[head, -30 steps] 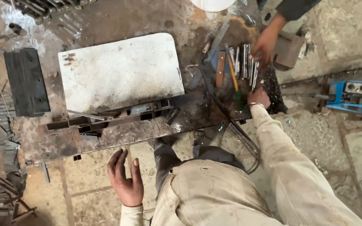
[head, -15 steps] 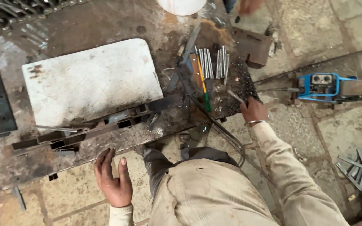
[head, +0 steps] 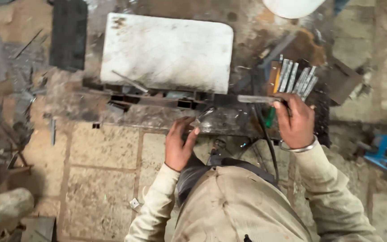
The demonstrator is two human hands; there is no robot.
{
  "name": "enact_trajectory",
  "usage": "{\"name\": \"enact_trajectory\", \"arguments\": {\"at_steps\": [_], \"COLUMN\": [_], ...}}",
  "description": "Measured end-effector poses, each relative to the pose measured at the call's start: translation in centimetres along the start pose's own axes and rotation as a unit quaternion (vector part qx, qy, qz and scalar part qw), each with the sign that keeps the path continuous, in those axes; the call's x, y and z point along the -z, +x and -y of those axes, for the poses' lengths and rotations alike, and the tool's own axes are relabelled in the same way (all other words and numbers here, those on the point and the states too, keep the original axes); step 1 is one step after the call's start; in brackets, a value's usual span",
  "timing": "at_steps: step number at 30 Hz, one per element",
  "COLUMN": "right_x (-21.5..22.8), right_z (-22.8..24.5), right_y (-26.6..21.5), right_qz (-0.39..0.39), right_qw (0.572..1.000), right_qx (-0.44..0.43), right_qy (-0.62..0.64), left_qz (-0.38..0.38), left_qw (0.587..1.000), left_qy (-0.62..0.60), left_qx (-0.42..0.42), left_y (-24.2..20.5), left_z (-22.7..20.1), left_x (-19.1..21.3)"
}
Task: Welding and assembling metal components in a workshop.
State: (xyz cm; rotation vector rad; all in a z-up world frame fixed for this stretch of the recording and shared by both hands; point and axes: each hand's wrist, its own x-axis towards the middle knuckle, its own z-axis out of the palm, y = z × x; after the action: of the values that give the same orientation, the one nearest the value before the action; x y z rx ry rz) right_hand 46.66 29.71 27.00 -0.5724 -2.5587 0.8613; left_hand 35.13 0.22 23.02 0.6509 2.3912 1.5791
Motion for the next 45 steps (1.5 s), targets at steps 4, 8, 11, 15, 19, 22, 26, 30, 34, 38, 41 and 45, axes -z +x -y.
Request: {"name": "enact_trajectory", "arguments": {"at_steps": [4,8,11,15,19,22,26,30,34,38,41,45], "right_x": [-3.9,-9.5,-11.2,-13.7,-16.2,-16.3,-12.9,-12.8,-14.1,-14.2,-15.1,-16.8], "right_z": [3.4,4.9,6.5,6.4,4.9,4.2,2.4,-10.7,-26.0,-31.4,-33.3,-40.1], "right_y": [3.3,5.9,6.8,7.2,6.8,6.5,5.6,4.3,1.9,-0.5,-1.3,-2.8], "right_qz": [-0.027,0.022,0.047,0.082,0.114,0.083,0.018,-0.048,-0.077,-0.09,-0.133,-0.117], "right_qw": [0.985,0.978,0.964,0.951,0.945,0.951,0.98,0.998,0.97,0.912,0.866,0.868], "right_qx": [0.159,0.204,0.26,0.299,0.3,0.294,0.193,0.028,-0.204,-0.34,-0.435,-0.411], "right_qy": [0.06,0.045,0.036,-0.005,-0.056,-0.053,-0.043,-0.036,-0.107,-0.21,-0.206,-0.253], "left_qz": [-0.014,-0.024,-0.056,-0.071,0.002,0.05,0.118,0.12,0.11,0.108,0.088,0.075], "left_qw": [1.0,0.995,0.997,0.993,0.983,0.98,0.957,0.937,0.941,0.945,0.956,0.966], "left_qy": [-0.011,-0.011,0.032,0.094,0.176,0.191,0.266,0.327,0.32,0.307,0.276,0.244], "left_qx": [-0.004,0.098,0.047,-0.017,-0.045,-0.02,0.024,-0.041,-0.02,-0.014,-0.044,-0.048], "left_y": [0.4,2.4,4.5,7.4,9.3,10.1,10.9,11.2,10.9,10.7,10.5,10.6], "left_z": [1.3,3.1,3.4,4.7,9.7,10.8,9.4,13.7,14.4,13.9,14.2,14.2], "left_x": [0.3,0.1,-0.1,-1.2,-3.7,-4.0,-3.6,-5.1,-5.1,-4.8,-4.5,-3.9]}}
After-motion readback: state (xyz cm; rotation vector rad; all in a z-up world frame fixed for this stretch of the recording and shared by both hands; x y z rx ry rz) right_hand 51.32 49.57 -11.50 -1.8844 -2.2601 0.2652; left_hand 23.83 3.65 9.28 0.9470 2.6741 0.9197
